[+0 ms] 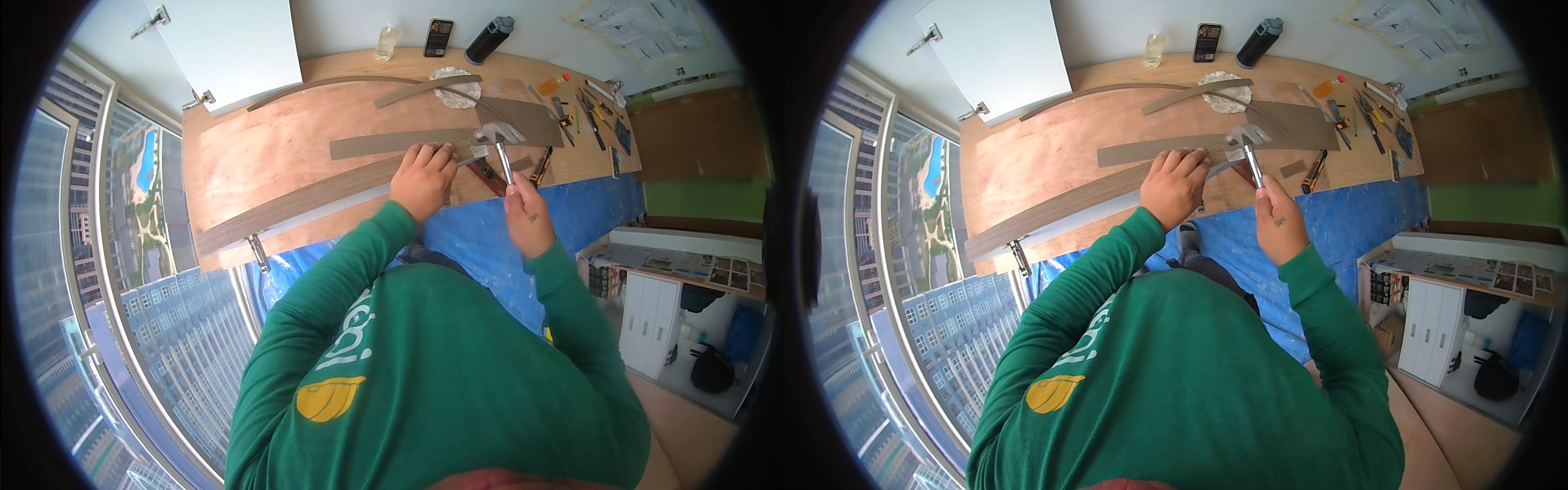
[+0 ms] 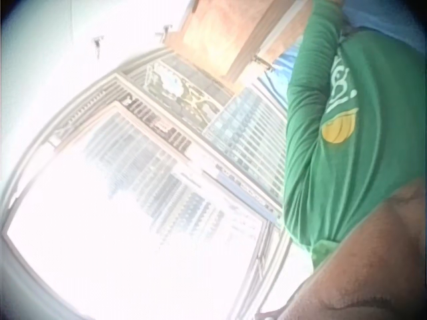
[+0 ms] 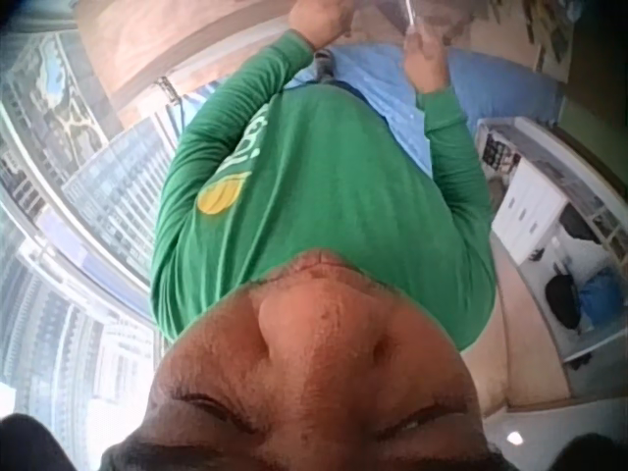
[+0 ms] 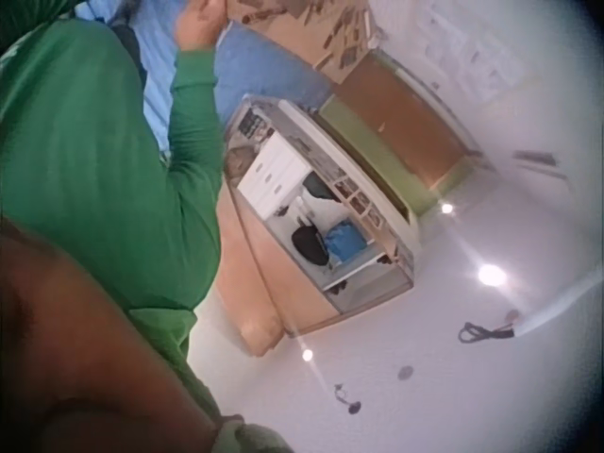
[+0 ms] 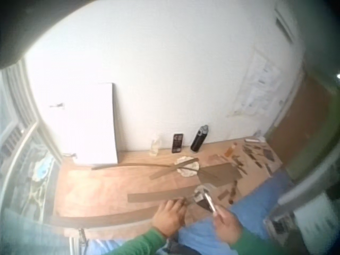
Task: The person assembles a wooden cabinet door by attaching a metal handle with screws. They use a hammer to tap the handle into place, then use a screwdriver to tighten the screws. The person also handles a small wooden block and a metal strip during the process.
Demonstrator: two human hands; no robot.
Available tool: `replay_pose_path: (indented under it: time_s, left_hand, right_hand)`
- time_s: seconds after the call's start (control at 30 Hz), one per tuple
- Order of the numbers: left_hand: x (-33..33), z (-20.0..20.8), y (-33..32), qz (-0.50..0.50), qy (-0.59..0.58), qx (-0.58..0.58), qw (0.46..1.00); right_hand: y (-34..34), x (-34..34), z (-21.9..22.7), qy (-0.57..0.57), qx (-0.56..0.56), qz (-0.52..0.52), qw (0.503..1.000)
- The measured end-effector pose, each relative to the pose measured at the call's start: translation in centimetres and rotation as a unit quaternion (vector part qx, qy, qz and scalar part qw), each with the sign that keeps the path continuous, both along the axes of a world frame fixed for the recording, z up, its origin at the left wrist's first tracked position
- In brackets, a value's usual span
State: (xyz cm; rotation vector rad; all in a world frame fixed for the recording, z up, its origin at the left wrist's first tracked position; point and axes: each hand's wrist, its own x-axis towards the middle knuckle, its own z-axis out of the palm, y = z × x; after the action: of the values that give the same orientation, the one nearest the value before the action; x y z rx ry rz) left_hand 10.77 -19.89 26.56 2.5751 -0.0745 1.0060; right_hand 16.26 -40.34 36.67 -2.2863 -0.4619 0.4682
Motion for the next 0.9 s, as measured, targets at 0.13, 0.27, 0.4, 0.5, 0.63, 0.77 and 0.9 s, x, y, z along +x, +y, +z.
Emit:
replay_pose_path:
  time_s: [0.13,0.27,0.4,0.5,0.63,0.77,0.9]
  left_hand:
    - [0.1,-0.1,0.3,-0.009,0.027,0.003,1.000]
    - [-2.1,0.7,0.9,0.015,0.118,0.053,0.991]
    - [-9.6,1.8,3.1,0.079,0.201,-0.005,0.976]
    - [-13.7,2.2,4.7,0.133,0.237,-0.015,0.962]
    - [-14.1,2.0,5.0,0.146,0.215,0.005,0.966]
    - [-14.2,1.8,4.8,0.157,0.204,0.007,0.966]
    - [-14.4,1.8,4.7,0.158,0.197,0.004,0.968]
  right_hand:
    - [-0.8,0.1,-2.5,0.004,-0.020,0.014,1.000]
    - [-0.3,0.8,-2.5,0.016,-0.017,0.000,1.000]
    - [-0.6,0.7,-2.5,0.056,-0.012,-0.031,0.998]
    - [0.2,0.9,-1.3,0.084,-0.011,-0.014,0.996]
    - [0.4,0.1,-2.6,-0.032,-0.023,0.069,0.997]
    - [3.0,-0.9,0.7,0.066,-0.023,0.075,0.995]
    - [3.6,-1.9,-0.9,-0.001,-0.024,0.140,0.990]
